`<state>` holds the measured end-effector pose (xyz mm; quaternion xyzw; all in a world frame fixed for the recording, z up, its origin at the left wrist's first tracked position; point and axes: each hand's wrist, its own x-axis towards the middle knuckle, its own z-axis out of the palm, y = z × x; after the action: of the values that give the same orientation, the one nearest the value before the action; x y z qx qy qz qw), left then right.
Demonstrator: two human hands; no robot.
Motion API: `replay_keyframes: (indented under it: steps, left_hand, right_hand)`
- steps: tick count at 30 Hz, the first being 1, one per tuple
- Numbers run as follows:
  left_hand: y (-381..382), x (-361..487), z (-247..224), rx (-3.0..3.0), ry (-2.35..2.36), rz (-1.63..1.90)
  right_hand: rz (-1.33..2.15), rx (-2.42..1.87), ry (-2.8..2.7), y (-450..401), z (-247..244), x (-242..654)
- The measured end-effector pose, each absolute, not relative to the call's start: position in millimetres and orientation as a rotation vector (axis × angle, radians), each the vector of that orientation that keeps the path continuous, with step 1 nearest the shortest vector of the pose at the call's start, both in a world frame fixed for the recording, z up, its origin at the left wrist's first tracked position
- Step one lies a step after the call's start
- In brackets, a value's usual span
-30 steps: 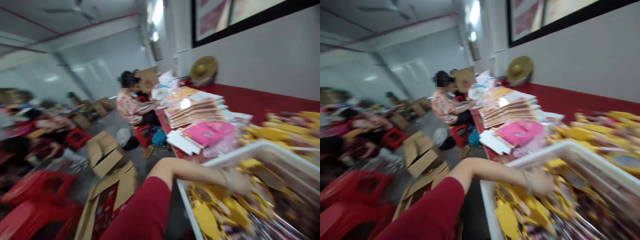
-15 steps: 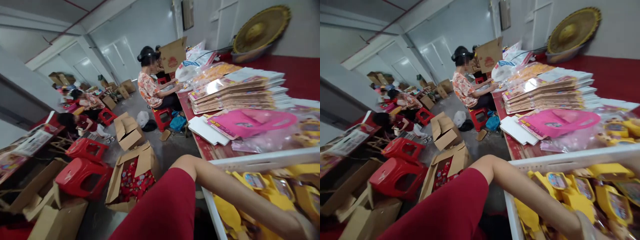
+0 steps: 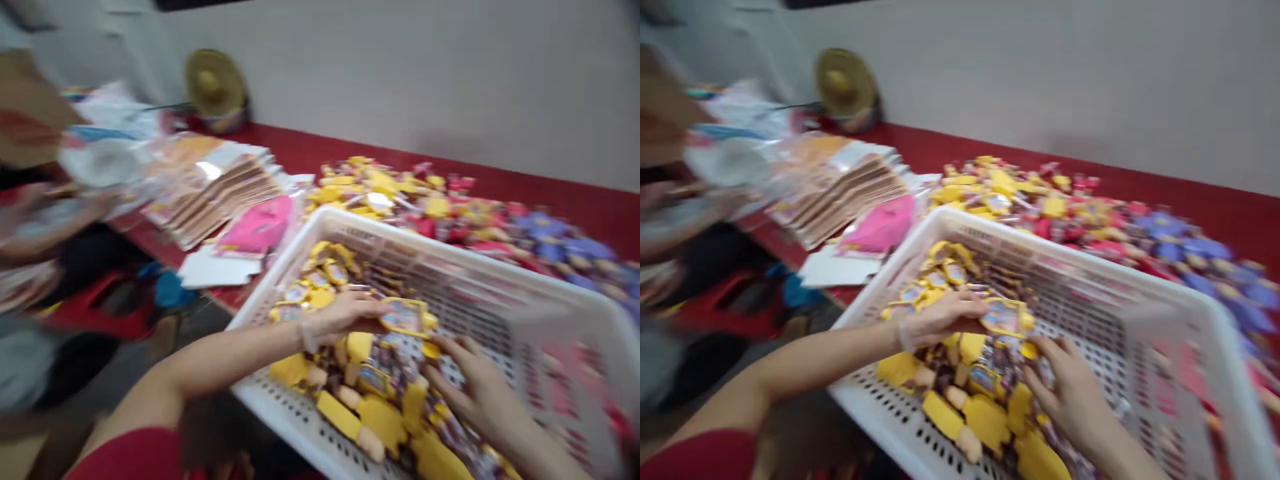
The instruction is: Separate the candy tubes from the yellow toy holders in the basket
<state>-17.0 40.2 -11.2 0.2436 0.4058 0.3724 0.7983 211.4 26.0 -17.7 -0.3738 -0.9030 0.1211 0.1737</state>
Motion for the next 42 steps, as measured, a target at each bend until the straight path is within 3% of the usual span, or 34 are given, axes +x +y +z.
replay_keyframes:
  steps: [3, 10, 14, 18, 22, 27, 34, 37, 42]
  left_hand:
    - [50, -26, -21, 0.586, 0.92, 0.745]
    - [37, -24, -10, 1.036, 0.951, 0.352]
    - [34, -21, -3, 1.361, 1.01, 0.418]
    - [33, -25, 5, 1.522, 1.054, 0.348]
    - [31, -29, 1, 1.241, 1.001, 0.151]
    - [30, -28, -14, 0.803, 0.797, 0.051]
    - [24, -26, -6, 0.917, 0.828, 0.034]
    - [19, -26, 8, 1.23, 0.903, 0.055]
    - [12, -26, 18, 1.9, 0.96, 0.159]
  right_hand:
    - [0.549, -1.269, -2.428, 23, -21, 225]
    - [0.676, -1.177, -2.418, 30, -30, 227]
    - [0.787, -1.233, -2.447, 28, -33, 230]
    - [0.404, -0.981, -2.592, 24, -33, 230]
    - [0.083, -0.747, -2.64, 14, -25, 227]
    - [0.061, -0.656, -2.704, 4, -15, 227]
    - [0.209, -0.702, -2.687, -8, -15, 224]
    - [0.571, -0.855, -2.612, -7, -13, 225]
    - [2.122, -1.019, -2.025, 12, -21, 230]
